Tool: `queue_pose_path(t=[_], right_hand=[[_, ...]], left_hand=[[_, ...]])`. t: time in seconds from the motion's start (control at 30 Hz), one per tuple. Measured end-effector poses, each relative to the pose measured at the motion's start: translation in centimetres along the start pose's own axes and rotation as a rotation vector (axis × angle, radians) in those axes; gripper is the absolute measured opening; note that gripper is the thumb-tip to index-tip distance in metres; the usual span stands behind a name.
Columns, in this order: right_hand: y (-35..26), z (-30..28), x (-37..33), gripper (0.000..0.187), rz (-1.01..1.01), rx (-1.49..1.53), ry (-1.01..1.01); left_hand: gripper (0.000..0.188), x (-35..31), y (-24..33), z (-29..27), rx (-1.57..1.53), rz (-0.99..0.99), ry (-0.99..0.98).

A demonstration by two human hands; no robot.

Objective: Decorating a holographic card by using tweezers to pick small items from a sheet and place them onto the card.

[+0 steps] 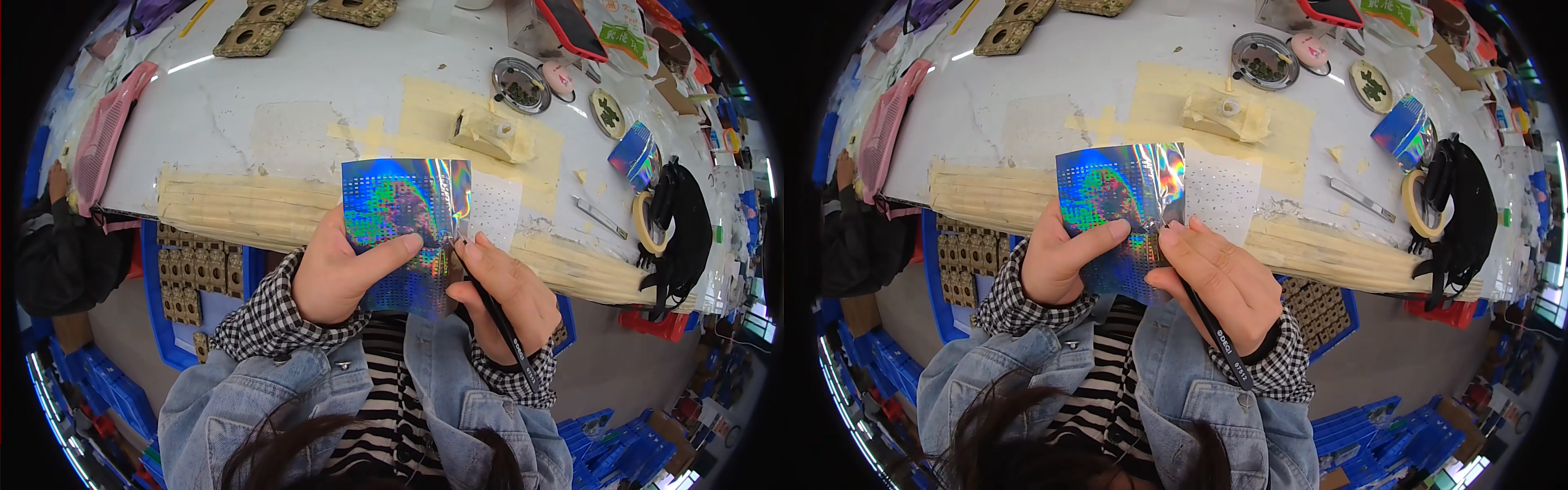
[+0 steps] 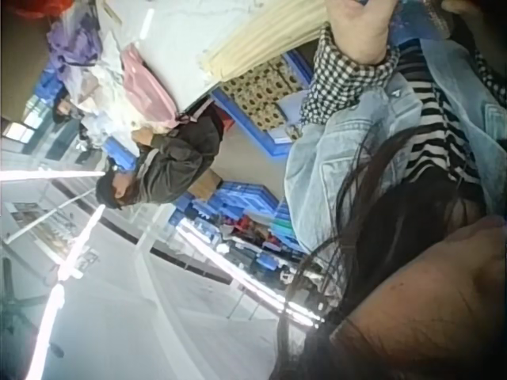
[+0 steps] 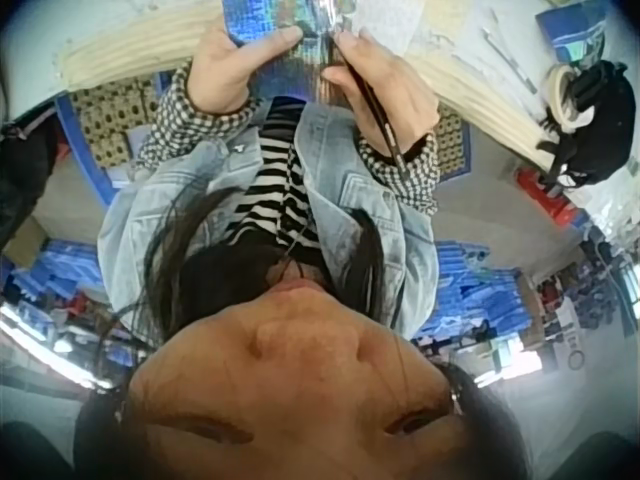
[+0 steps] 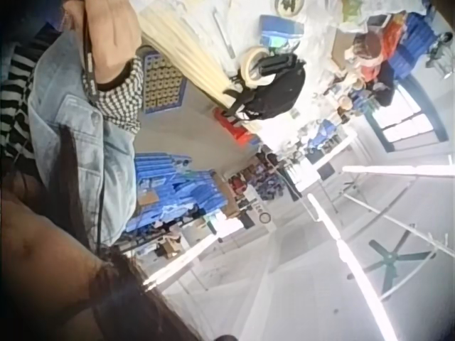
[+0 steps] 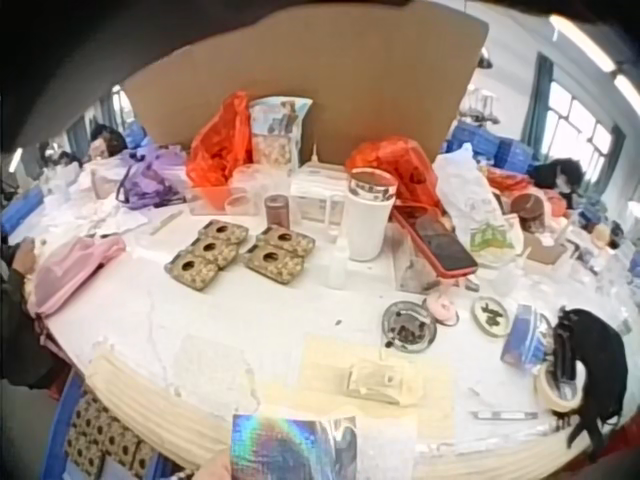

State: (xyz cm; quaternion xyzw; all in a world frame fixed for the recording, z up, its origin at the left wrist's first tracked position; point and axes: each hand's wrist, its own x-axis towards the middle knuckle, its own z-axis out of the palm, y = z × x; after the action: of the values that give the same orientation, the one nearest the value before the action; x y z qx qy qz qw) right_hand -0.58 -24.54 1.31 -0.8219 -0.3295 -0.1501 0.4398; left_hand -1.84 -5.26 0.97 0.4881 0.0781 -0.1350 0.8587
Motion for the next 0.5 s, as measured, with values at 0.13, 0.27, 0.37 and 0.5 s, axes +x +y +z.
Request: queue_pose_path(t=[0.13, 0.27, 0.37, 0.5], right_hand=[[-0.04, -0.07, -0.04, 0.035, 0.002, 0.005, 0.002], [0.07, -0.02, -0.05, 0.035, 0.003, 0.015, 0.001], [0.04, -0.17, -0.05, 0.038, -0.005, 0.028, -0.001], [-0.13, -0.33, 0.01, 0.038, 0.0, 0.025, 0.007]], left_hand=[[0.024, 0.07, -0.12, -0.2, -0.009, -0.024, 0.005], [0.024, 0.08, -0.05, -0.15, 0.001, -0.038, 0.02], [0.024, 0.08, 0.13, -0.04, -0.006, -0.039, 0.018], [0.024, 0.08, 0.08, -0.14, 0.007, -0.044, 0.018]])
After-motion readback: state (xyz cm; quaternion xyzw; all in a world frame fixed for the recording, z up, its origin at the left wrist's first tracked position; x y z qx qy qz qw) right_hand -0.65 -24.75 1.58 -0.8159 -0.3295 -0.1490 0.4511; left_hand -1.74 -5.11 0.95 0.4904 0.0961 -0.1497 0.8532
